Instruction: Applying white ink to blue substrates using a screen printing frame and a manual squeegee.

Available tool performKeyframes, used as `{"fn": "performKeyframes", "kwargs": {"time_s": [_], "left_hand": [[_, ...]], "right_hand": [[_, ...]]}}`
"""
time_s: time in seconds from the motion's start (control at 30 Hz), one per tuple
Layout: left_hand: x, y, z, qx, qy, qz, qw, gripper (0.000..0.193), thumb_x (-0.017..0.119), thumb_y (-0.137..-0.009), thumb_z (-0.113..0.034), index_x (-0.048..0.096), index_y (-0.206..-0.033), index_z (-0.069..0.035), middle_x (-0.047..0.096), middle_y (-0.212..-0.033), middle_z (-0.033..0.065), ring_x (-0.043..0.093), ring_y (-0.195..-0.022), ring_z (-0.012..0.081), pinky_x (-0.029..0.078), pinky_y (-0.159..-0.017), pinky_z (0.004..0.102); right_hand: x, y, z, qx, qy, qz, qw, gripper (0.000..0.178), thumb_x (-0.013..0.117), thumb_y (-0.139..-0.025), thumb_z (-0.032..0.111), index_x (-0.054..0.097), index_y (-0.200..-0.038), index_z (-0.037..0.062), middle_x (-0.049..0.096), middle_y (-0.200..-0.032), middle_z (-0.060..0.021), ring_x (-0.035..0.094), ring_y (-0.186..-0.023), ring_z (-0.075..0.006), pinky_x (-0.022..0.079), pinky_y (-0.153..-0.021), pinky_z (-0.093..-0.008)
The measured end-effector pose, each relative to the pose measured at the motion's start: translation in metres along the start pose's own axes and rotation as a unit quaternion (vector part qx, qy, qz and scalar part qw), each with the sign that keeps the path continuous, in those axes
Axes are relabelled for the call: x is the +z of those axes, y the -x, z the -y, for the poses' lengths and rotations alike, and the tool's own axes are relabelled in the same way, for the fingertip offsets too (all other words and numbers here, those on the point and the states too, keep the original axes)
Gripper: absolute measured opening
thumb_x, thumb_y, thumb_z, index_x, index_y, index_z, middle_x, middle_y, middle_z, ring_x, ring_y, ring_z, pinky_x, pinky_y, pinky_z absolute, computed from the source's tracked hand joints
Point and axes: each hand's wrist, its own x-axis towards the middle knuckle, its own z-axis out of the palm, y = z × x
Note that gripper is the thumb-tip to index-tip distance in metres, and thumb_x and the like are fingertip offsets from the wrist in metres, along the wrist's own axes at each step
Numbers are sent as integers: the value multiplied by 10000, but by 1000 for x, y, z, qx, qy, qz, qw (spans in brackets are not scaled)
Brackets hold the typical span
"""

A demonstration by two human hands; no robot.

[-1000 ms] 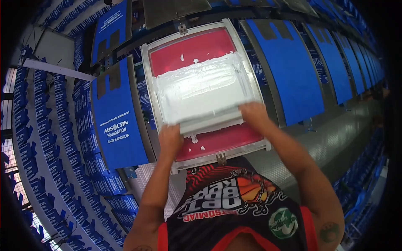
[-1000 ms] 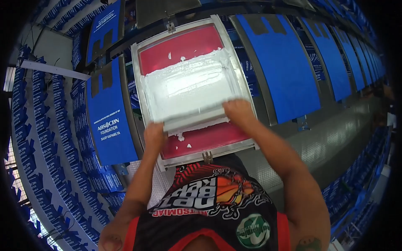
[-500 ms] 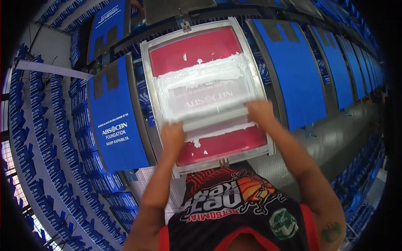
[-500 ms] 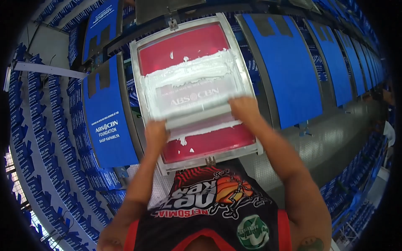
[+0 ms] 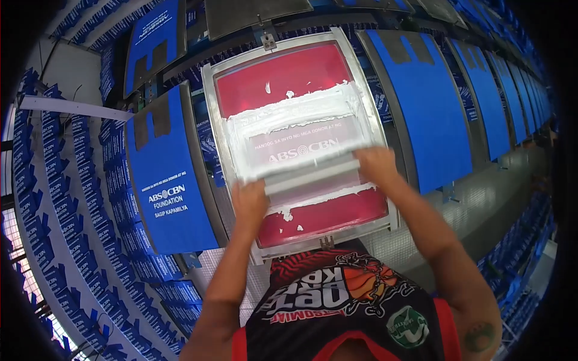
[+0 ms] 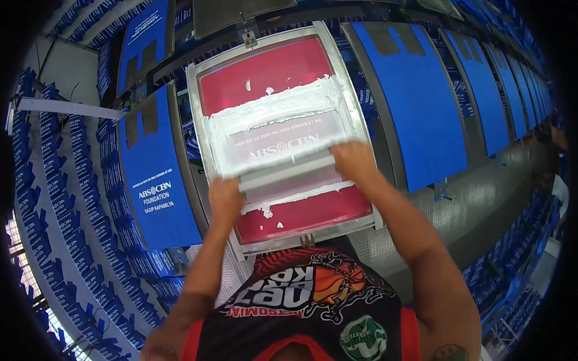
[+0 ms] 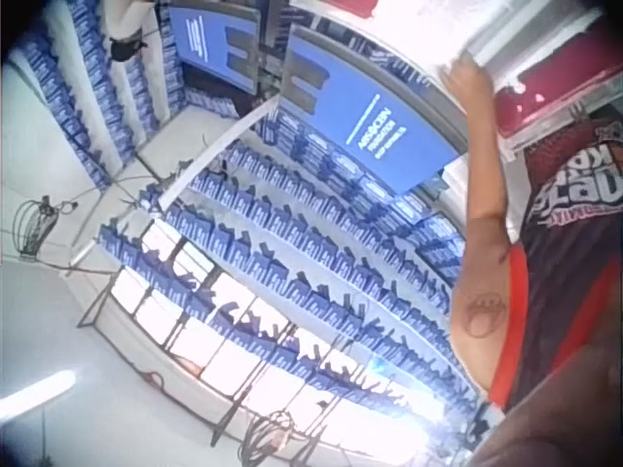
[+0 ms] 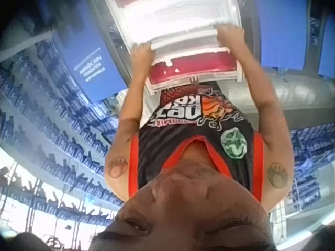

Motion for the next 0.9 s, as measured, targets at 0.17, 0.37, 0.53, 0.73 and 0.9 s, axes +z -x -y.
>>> {"fn": "performKeyframes", "kwargs": {"time_s": [0.17, 0.37, 0.53, 0.73, 0.9], "left_hand": [[-39, -153, 32, -45, -50, 119, 991, 196, 709, -724, -194, 674, -882, -83, 691, -845, 135, 660, -853, 329, 432, -834, 512], [-29, -197, -44, 29, -107, 120, 987, 351, 744, -687, -219, 692, -1010, -92, 691, -938, 154, 657, -929, 329, 446, -857, 556], [-34, -225, -35, 84, 36, 158, 983, 378, 708, -690, -170, 682, -1061, -99, 680, -1007, 155, 645, -962, 331, 494, -875, 450], [-58, -201, 15, 48, -23, 165, 985, 430, 765, -651, -202, 669, -1057, -102, 674, -1011, 168, 642, -947, 349, 513, -824, 431], [-48, -158, 20, -38, -42, 130, 990, 385, 794, -651, -263, 668, -972, -92, 685, -931, 162, 649, -909, 352, 515, -783, 444]], "right_hand": [[-16, -150, -35, 13, 73, 121, 990, 267, 638, -704, 166, 682, -966, 149, 688, -764, -105, 677, -730, -312, 536, -675, -432], [-21, -117, -17, 10, 4, -126, 992, 563, 856, -566, 230, 613, -1058, 104, 576, -1092, -122, 512, -1101, -319, 405, -932, -453], [-52, 48, 40, 210, -414, 214, 860, 424, 760, -765, 255, 632, -1075, -4, 659, -1018, -180, 627, -974, -299, 481, -880, -375], [-57, 60, 42, 164, -317, 41, 933, 581, 814, -657, 196, 590, -1176, 62, 598, -1137, -164, 564, -1077, -306, 443, -942, -405], [-40, -82, -3, 6, 82, -158, 984, 585, 778, -648, 109, 551, -1185, 161, 504, -1240, -105, 427, -1232, -294, 359, -1015, -419]]}}
